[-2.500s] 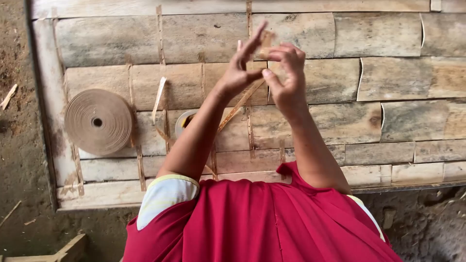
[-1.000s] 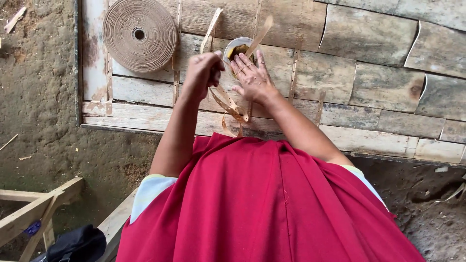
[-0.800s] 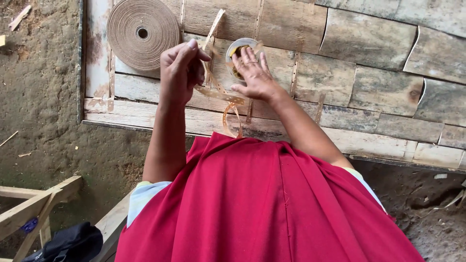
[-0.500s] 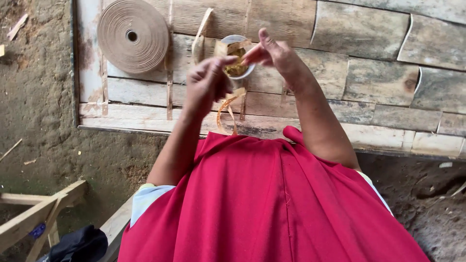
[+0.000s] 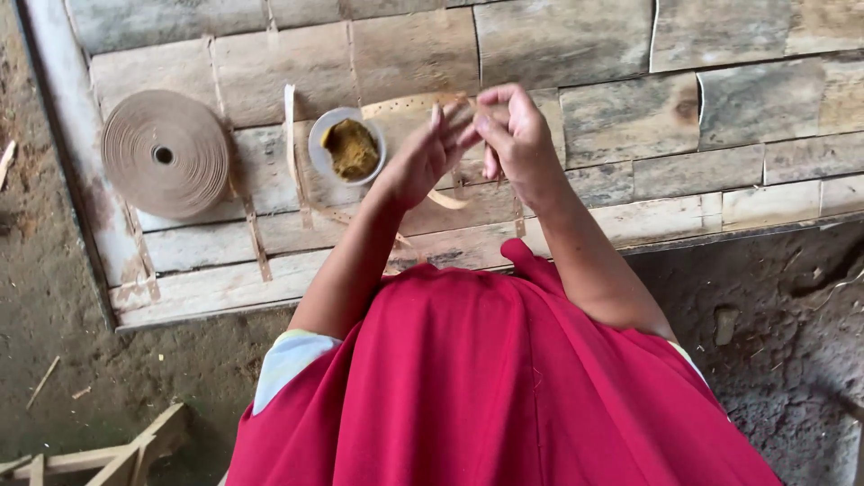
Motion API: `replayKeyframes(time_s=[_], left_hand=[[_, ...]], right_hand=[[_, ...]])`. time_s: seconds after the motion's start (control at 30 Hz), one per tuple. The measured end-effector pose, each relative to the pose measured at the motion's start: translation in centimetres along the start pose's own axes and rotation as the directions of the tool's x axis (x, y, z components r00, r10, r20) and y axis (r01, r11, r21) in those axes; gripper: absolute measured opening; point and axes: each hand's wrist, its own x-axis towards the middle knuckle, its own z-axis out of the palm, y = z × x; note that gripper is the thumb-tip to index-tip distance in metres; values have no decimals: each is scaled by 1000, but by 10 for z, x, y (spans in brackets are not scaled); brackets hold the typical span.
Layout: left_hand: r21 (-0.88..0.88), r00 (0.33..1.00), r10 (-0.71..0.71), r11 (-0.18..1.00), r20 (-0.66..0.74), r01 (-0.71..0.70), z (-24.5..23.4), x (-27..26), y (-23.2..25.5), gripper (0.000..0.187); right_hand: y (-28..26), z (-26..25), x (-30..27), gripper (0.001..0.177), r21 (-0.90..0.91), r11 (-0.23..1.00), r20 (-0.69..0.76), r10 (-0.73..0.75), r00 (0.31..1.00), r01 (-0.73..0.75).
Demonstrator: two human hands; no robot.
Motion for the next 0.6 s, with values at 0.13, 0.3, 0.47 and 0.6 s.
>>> replayKeyframes(time_s=[0.13, 0.3, 0.47, 0.6], left_hand=[[-172, 975, 96, 976, -199, -132, 4, 67, 17, 46], [71, 825, 24, 997, -565, 20, 23, 119, 48, 38], [187, 819, 89, 982, -567, 22, -11, 168, 49, 49], [362, 800, 188, 931, -570, 40, -56, 209, 48, 17]], right_hand=[[41, -25, -3, 20, -81, 995, -94, 52, 994, -60], [79, -35, -2, 7, -274, 927, -185, 212, 960, -257], [107, -38, 14, 23, -66, 949, -212, 288, 934, -307], [130, -40, 25, 26, -22, 966, -243, 246, 938, -259]])
